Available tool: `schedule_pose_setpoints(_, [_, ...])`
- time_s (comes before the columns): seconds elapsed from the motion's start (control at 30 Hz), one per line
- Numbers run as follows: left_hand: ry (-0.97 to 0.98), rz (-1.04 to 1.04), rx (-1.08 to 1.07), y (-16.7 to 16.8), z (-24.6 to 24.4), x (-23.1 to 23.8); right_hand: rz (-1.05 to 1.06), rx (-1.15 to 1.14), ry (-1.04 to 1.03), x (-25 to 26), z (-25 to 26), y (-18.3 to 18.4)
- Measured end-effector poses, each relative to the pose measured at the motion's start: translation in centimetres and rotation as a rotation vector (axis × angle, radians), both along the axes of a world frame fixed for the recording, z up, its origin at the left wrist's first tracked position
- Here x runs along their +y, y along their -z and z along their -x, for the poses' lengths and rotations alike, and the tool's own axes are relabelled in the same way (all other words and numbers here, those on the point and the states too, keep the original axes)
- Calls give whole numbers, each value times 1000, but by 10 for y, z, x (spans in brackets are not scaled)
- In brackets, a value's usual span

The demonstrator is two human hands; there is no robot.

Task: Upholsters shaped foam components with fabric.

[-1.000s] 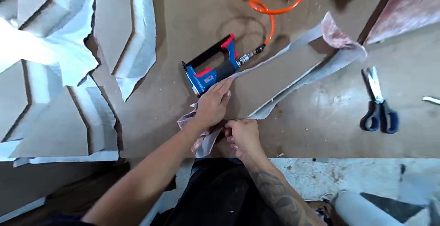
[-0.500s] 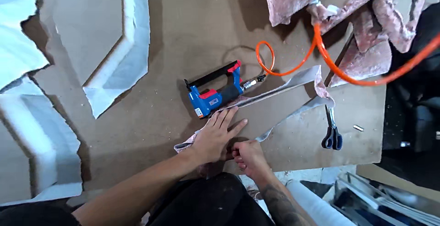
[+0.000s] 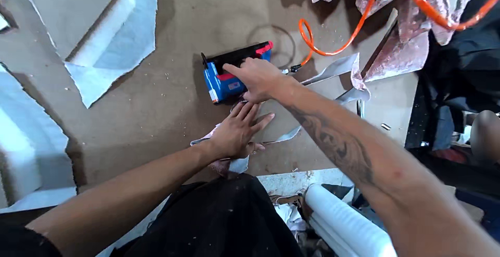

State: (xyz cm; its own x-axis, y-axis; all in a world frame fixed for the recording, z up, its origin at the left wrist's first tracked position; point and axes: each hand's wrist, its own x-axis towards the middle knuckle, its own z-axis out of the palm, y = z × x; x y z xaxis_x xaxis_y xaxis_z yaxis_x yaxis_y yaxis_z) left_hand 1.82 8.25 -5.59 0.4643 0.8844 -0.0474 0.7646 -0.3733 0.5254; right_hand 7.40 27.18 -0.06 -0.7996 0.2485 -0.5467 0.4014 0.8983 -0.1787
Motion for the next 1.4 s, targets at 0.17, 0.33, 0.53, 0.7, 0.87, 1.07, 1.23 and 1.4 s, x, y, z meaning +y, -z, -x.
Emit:
schedule_pose_setpoints(0.17, [25, 18, -34, -10, 4, 1, -287, 162, 522, -70, -39, -97])
schedule_pose_setpoints(0.33, [43, 4, -29, -11, 4, 4, -266, 510, 1112, -215, -152, -116])
schedule_pose_setpoints(0.53, [55, -26, 64, -8, -4, 0, -157, 449, 1313, -288, -175, -68])
schedule_pose_setpoints(0.7, [62, -60, 81, -8, -5, -1, -188, 321, 1254, -292, -165, -54])
schedule_pose_setpoints(0.87, [61, -72, 91, -8, -7, -1, -115, 172, 1243, -287, -163, -58])
schedule_pose_setpoints(1.07, [45, -90, 65, -14, -3, 0, -131, 202, 1345, -271, -187, -69])
schedule_pose_setpoints(1.23, [-184, -59, 93, -37, -31, -7, -327, 57, 1482, -222, -254, -65])
schedule_pose_setpoints(1.4, [-341, 144, 286, -53, -93, 14, -293, 165, 1309, -174, -313, -37])
